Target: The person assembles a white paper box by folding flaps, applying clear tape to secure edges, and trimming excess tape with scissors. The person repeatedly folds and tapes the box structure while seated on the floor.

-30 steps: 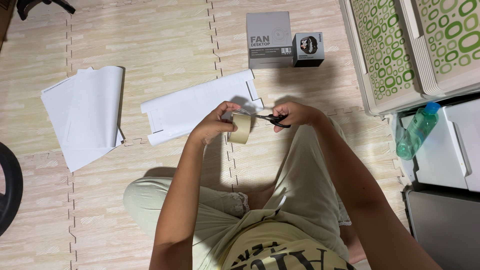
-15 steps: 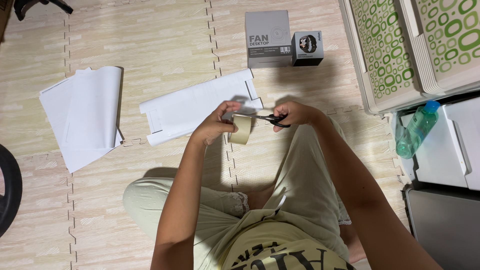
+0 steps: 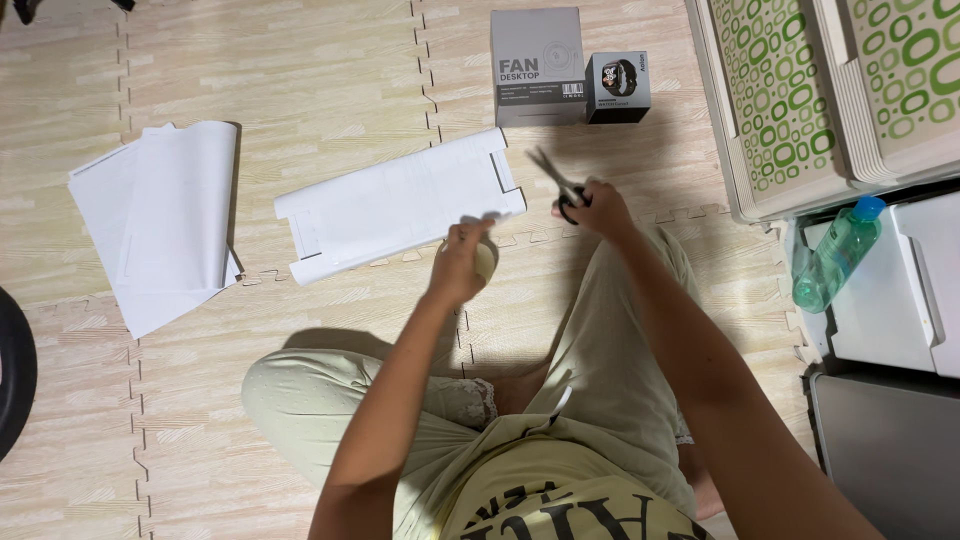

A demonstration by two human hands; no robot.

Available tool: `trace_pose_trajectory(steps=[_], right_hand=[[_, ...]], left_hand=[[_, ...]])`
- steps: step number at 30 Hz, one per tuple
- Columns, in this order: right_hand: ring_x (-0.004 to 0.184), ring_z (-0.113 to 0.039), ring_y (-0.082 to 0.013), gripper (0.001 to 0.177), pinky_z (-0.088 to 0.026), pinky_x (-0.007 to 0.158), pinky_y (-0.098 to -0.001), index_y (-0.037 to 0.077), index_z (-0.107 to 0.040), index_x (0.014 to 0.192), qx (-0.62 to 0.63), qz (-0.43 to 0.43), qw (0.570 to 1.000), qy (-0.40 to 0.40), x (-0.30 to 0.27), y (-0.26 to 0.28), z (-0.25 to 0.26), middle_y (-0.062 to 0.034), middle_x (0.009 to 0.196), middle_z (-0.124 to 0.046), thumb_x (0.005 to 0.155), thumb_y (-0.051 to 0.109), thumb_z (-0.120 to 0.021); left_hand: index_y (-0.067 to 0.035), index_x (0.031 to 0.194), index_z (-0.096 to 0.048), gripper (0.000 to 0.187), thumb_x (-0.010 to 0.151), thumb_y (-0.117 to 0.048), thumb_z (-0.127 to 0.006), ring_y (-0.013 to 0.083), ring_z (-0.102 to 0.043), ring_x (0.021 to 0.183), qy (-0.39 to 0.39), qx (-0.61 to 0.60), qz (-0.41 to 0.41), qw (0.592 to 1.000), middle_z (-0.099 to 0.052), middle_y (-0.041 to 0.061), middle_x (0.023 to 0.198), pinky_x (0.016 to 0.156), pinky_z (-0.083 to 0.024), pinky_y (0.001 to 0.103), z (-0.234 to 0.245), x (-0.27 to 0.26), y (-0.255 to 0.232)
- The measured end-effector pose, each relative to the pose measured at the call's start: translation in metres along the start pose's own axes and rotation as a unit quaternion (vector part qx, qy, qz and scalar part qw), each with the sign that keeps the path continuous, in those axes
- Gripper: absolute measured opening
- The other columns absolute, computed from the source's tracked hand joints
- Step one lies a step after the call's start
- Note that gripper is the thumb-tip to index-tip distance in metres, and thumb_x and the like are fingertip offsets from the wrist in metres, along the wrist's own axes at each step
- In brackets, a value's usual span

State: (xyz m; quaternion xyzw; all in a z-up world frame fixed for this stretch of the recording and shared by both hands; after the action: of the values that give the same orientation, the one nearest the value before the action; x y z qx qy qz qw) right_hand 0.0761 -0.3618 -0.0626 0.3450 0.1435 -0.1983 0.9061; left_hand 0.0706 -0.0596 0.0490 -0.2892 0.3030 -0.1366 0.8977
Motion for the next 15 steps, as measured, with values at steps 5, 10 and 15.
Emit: trace_pose_trajectory(steps=[5,10,15], right_hand=[[0.094,-0.066,-0.0331,0.066,-0.058,0.073,-0.0424,-0.003,-0.063,0.104,-0.084,-0.001,0.987,-0.135,0.000,0.009,-0.004,-0.0210,0.105,-0.059,0.077,0.052,-0.087],[0.109,-0.062,-0.0360,0.067,-0.060,0.080,-0.0445,-0.003,-0.062,0.115,-0.123,-0.040,0.984,-0.126,-0.002,0.017,-0.020,-0.0225,0.120,-0.053,0.078,0.047,-0.087],[0.114,-0.060,-0.0352,0.063,-0.060,0.085,-0.0436,-0.001,-0.059,0.123,-0.142,-0.056,0.982,-0.114,-0.007,0.024,-0.029,-0.0215,0.129,-0.048,0.082,0.039,-0.085]], left_hand=[[-0.035,0.152,-0.035,0.096,0.077,0.017,-0.063,0.0332,-0.071,0.102,0.027,0.022,0.010,0.999,-0.027,0.020,0.157,0.078,-0.062,0.038,-0.032,-0.008,-0.006],[-0.023,0.148,-0.043,0.086,0.076,0.018,-0.064,0.0344,-0.068,0.103,0.004,0.062,-0.042,0.997,-0.031,0.024,0.153,0.076,-0.065,0.036,-0.048,-0.002,-0.007],[-0.020,0.147,-0.043,0.086,0.074,0.018,-0.066,0.0347,-0.067,0.107,0.019,0.065,-0.014,0.998,-0.030,0.023,0.153,0.080,-0.064,0.035,-0.056,0.003,0.000]])
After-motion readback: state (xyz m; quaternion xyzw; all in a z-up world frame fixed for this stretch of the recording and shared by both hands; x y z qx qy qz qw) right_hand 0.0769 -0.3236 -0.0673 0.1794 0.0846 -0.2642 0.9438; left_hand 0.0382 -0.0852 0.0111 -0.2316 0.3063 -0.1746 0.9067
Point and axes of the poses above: each hand's wrist, its own x-axis towards the middle knuckle, its own z-axis out of the back of the hand, y = z × x, the point moved 4 cm from there along x, towards the middle knuckle
